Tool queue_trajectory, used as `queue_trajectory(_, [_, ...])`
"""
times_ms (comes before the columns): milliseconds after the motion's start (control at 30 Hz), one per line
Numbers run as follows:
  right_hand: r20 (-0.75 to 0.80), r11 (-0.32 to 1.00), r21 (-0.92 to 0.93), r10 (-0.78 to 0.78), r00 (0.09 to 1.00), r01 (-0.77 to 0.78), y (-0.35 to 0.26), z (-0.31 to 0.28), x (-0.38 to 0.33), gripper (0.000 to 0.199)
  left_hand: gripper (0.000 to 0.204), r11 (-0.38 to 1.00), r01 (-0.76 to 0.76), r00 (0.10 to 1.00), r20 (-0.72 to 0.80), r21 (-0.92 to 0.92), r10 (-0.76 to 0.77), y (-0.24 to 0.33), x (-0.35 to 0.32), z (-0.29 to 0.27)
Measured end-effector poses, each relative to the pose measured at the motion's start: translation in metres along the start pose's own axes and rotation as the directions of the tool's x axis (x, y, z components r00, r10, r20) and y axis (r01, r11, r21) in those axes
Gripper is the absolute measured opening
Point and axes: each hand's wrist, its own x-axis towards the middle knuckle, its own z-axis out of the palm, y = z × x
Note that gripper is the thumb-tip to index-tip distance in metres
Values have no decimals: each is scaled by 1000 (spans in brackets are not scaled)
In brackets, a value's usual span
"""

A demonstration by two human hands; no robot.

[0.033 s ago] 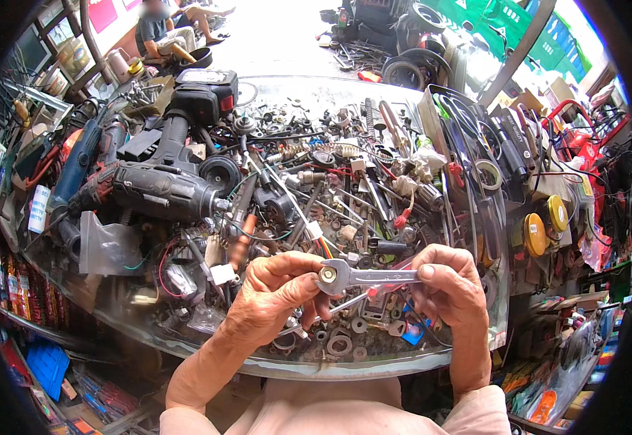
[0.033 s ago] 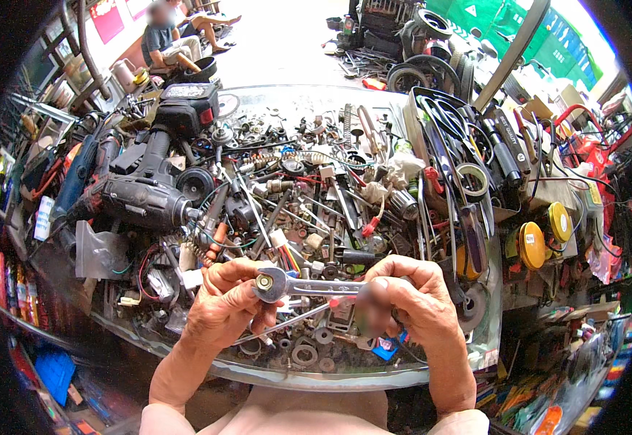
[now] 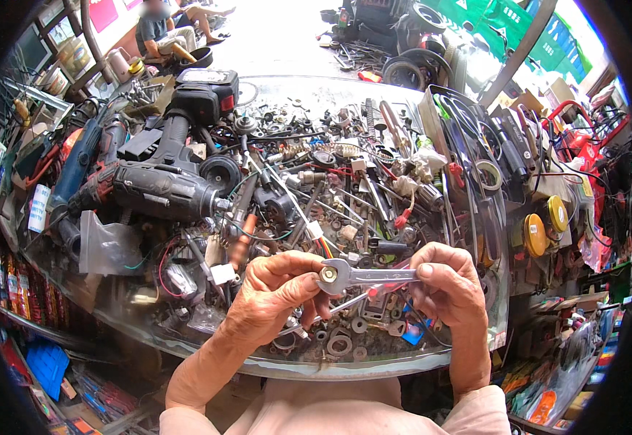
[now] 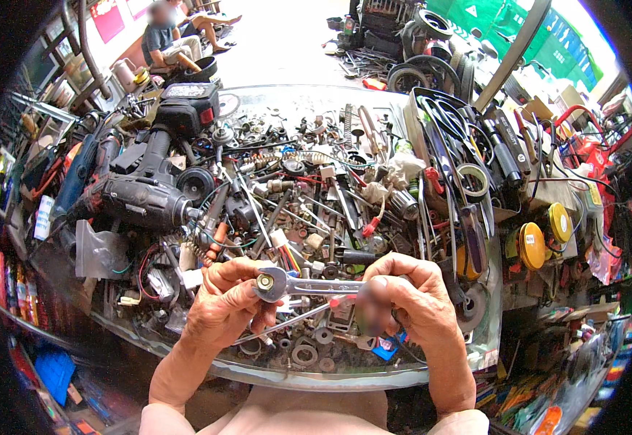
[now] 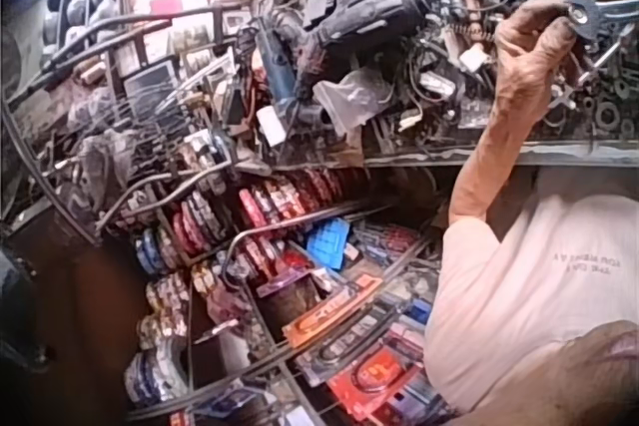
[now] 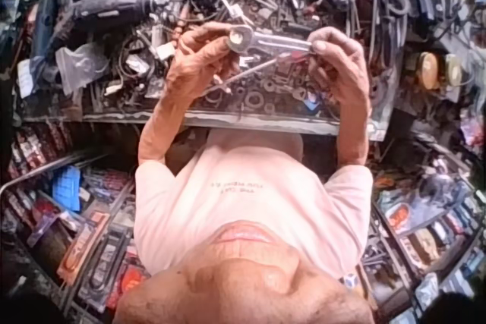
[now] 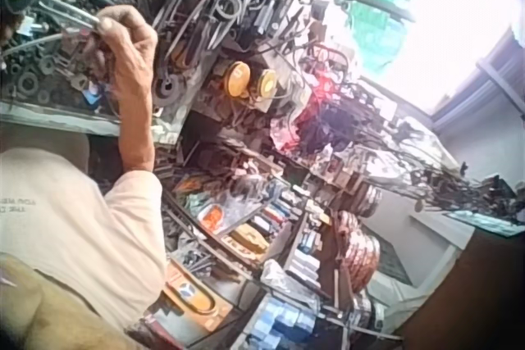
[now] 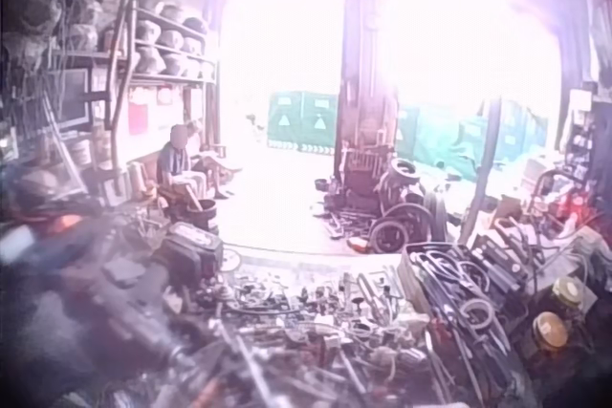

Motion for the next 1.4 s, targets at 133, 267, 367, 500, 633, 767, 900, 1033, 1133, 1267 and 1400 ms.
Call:
queue_trajectory(133, [8,995,98,21,1000,-21,8,-5,6,12,22,1000,1,1000,-30,8,0,-1,1,-1])
queue_trajectory(267, [50,982,178,61,997,-69,13,-11,8,14,20,1000,-13,999,-35,9,13,-1,1,-1])
queue_trajectory(367, [55,976,207,52,997,-62,15,-8,7,15,19,1000,-12,999,-37,20,13,-1,1,-2])
queue_trajectory(500, [34,983,172,56,998,-61,15,-5,6,17,21,998,-21,999,-35,51,23,-1,0,-2])
queue_trajectory(633, [47,985,171,-43,998,34,8,4,2,30,22,999,-24,998,-54,46,26,0,2,-2])
queue_trajectory(767, [25,977,-19,-213,977,214,7,11,-7,38,25,995,-70,989,-122,77,79,1,4,2])
queue_trajectory(900, [2,887,-302,-367,930,351,11,18,-15,25,24,996,-68,993,-89,58,73,-1,5,-1])
queue_trajectory(1033, [230,442,-717,-580,781,539,7,22,-10,24,24,996,-69,996,-60,48,72,-1,3,-4])
queue_trajectory(1133, [269,340,-754,-621,736,562,14,26,-6,26,25,995,-89,994,-65,42,92,-2,4,-5])
queue_trajectory(1267, [368,173,-804,-608,704,570,14,27,-10,30,26,994,-101,993,-59,40,103,0,3,-8])
queue_trajectory(1400, [452,-78,-857,-588,670,510,17,42,-23,39,25,986,-115,986,-104,118,128,2,3,-5])
